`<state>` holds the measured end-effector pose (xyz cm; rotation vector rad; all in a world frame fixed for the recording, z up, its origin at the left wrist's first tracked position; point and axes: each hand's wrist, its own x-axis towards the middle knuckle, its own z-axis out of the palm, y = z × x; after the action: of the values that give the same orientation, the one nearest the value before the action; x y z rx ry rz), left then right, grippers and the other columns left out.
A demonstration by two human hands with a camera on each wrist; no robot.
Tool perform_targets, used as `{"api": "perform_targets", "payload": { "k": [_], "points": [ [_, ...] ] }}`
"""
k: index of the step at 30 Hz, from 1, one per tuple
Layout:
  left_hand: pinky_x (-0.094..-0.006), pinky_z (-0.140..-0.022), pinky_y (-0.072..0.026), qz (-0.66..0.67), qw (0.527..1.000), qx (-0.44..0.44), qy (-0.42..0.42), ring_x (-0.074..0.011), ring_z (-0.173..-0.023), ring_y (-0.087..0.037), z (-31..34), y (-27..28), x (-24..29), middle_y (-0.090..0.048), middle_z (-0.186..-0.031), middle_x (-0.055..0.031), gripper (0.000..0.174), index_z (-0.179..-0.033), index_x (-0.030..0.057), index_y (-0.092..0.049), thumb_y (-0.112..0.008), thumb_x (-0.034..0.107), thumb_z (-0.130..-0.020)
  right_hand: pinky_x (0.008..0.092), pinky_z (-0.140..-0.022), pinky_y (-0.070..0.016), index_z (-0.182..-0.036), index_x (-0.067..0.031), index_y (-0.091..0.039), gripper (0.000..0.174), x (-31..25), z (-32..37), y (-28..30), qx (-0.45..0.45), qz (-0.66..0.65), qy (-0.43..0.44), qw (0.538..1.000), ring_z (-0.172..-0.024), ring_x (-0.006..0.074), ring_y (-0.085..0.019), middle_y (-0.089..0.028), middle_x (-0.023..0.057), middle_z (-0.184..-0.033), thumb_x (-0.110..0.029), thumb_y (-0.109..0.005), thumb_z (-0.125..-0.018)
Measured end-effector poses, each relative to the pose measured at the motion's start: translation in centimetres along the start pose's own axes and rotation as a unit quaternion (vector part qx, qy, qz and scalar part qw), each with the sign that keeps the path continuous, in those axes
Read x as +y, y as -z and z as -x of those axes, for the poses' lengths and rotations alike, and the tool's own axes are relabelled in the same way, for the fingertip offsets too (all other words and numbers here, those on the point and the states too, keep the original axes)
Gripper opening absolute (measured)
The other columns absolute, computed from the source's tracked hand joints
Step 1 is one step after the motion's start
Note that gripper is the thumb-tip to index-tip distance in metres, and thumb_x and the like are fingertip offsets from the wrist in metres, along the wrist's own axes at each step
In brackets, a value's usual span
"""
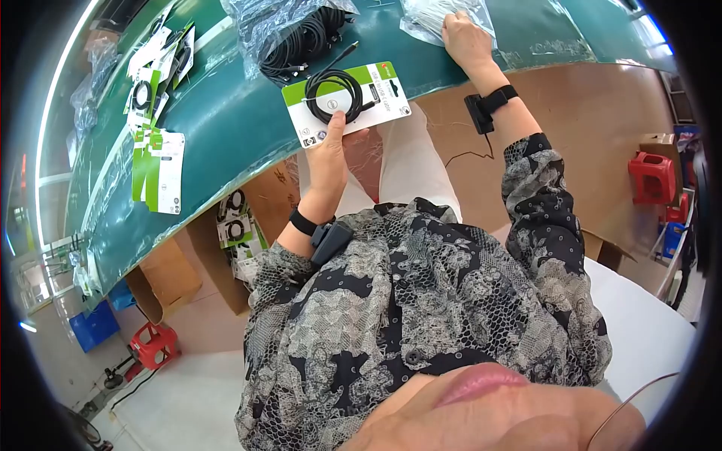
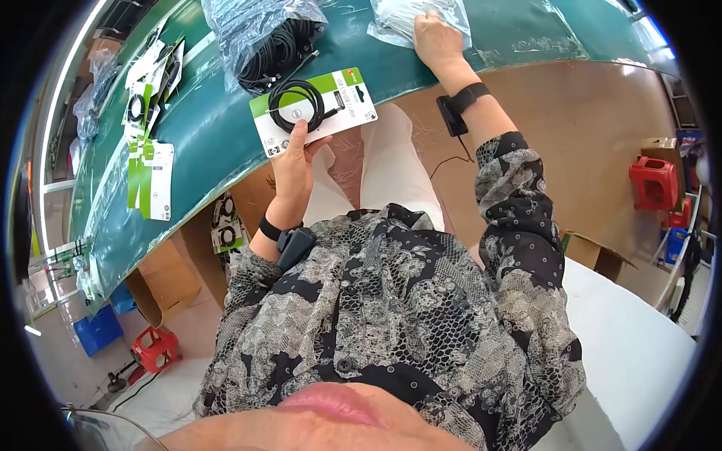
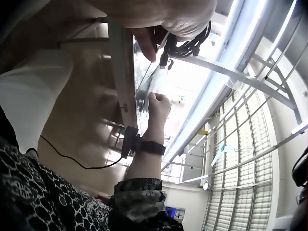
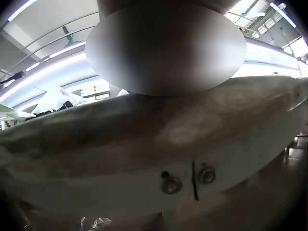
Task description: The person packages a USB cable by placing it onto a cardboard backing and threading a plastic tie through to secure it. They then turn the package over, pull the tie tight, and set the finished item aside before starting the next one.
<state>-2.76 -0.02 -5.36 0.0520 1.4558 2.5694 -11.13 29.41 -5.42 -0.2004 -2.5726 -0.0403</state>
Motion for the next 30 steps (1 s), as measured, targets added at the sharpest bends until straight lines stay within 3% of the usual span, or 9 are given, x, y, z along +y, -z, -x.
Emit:
{"api": "perform_targets", "payload": {
  "k": [2,6,9,14,17,21,23,26,30],
  "points": [
    [-0.0289,-0.062,-0.0583,-0.003,1.000,-0.001,0.002,-0.0181,-0.089,-0.062,-0.1,0.1,0.2,-0.058,-0.107,-0.0081,0.028,-0.118,0.0039,-0.048,-0.054,0.009,-0.091,0.0336,-0.058,-0.0483,-0.083,-0.0032,-0.060,0.006,0.0,-0.1,0.5,0.004,0.020,0.001,1.000,-0.067,0.0235,-0.062,-0.063,0.0088,-0.084,-0.008,-0.062,-0.078],
    [-0.0267,-0.058,-0.0545,-0.014,1.000,0.024,-0.007,-0.0140,-0.087,-0.061,-0.1,0.1,0.1,-0.059,-0.106,-0.0053,0.027,-0.116,0.0061,-0.050,-0.057,0.010,-0.090,0.0408,-0.068,-0.0505,-0.095,-0.0054,-0.061,0.018,0.4,-0.2,4.5,-0.124,0.058,-0.006,0.991,-0.080,0.0321,-0.063,-0.061,0.0184,-0.090,-0.014,-0.058,-0.080],
    [-0.0247,-0.057,-0.0484,0.025,0.999,0.032,0.023,-0.0103,-0.082,-0.058,-0.6,1.4,-0.6,-0.059,-0.103,-0.0025,0.025,-0.112,0.0082,-0.052,-0.060,0.010,-0.088,0.0376,-0.066,-0.0507,-0.086,-0.0070,-0.060,0.009,3.0,1.3,4.8,-0.070,0.019,0.043,0.996,-0.079,0.0303,-0.063,-0.065,0.0097,-0.089,-0.015,-0.058,-0.082],
    [-0.0237,-0.056,-0.0438,0.096,0.992,0.021,0.074,-0.0087,-0.077,-0.056,-0.7,0.1,0.0,-0.060,-0.098,-0.0013,0.022,-0.108,0.0094,-0.054,-0.061,0.010,-0.087,0.0358,-0.064,-0.0480,-0.085,-0.0081,-0.061,0.010,3.8,1.7,6.4,-0.059,-0.029,0.046,0.997,-0.075,0.0239,-0.062,-0.060,0.0102,-0.084,-0.013,-0.058,-0.078],
    [-0.0238,-0.057,-0.0445,0.157,0.983,0.015,0.096,-0.0111,-0.077,-0.055,-1.0,-0.7,0.3,-0.061,-0.095,-0.0029,0.020,-0.106,0.0089,-0.055,-0.061,0.010,-0.087,0.0323,-0.064,-0.0492,-0.088,-0.0043,-0.062,0.011,5.5,1.7,2.5,-0.030,-0.206,0.035,0.978,-0.070,0.0231,-0.062,-0.065,0.0097,-0.087,-0.013,-0.060,-0.081],
    [-0.0252,-0.058,-0.0443,0.275,0.949,-0.023,0.154,-0.0137,-0.076,-0.054,-2.2,0.1,0.2,-0.060,-0.095,-0.0052,0.019,-0.104,0.0068,-0.055,-0.062,0.011,-0.087,0.0258,-0.062,-0.0460,-0.089,-0.0004,-0.061,0.011,1.0,3.3,6.7,-0.106,-0.330,-0.012,0.938,-0.065,0.0142,-0.056,-0.063,0.0073,-0.081,-0.009,-0.059,-0.082],
    [-0.0256,-0.058,-0.0442,0.302,0.939,-0.010,0.162,-0.0148,-0.076,-0.053,-2.2,0.3,1.1,-0.060,-0.095,-0.0058,0.019,-0.103,0.0058,-0.054,-0.062,0.011,-0.087,0.0209,-0.057,-0.0413,-0.089,-0.0004,-0.061,0.007,-1.1,5.2,8.6,-0.120,-0.434,-0.011,0.893,-0.061,0.0073,-0.049,-0.059,0.0023,-0.078,-0.004,-0.059,-0.083],
    [-0.0265,-0.059,-0.0439,0.376,0.906,-0.029,0.190,-0.0169,-0.075,-0.051,-2.9,-1.0,2.2,-0.059,-0.094,-0.0069,0.018,-0.101,0.0040,-0.054,-0.062,0.011,-0.086,0.0185,-0.052,-0.0358,-0.087,-0.0009,-0.061,0.007,-3.6,7.6,10.8,-0.109,-0.476,0.043,0.872,-0.057,0.0045,-0.044,-0.056,-0.0006,-0.077,0.001,-0.062,-0.080],
    [-0.0267,-0.060,-0.0432,0.430,0.869,-0.028,0.242,-0.0181,-0.074,-0.048,-2.7,-1.7,2.6,-0.058,-0.093,-0.0074,0.017,-0.099,0.0024,-0.054,-0.061,0.012,-0.087,0.0185,-0.048,-0.0314,-0.085,-0.0015,-0.062,0.009,-7.2,9.2,10.5,-0.065,-0.520,0.023,0.852,-0.054,0.0031,-0.038,-0.055,-0.0008,-0.076,0.003,-0.064,-0.078]
  ]
}}
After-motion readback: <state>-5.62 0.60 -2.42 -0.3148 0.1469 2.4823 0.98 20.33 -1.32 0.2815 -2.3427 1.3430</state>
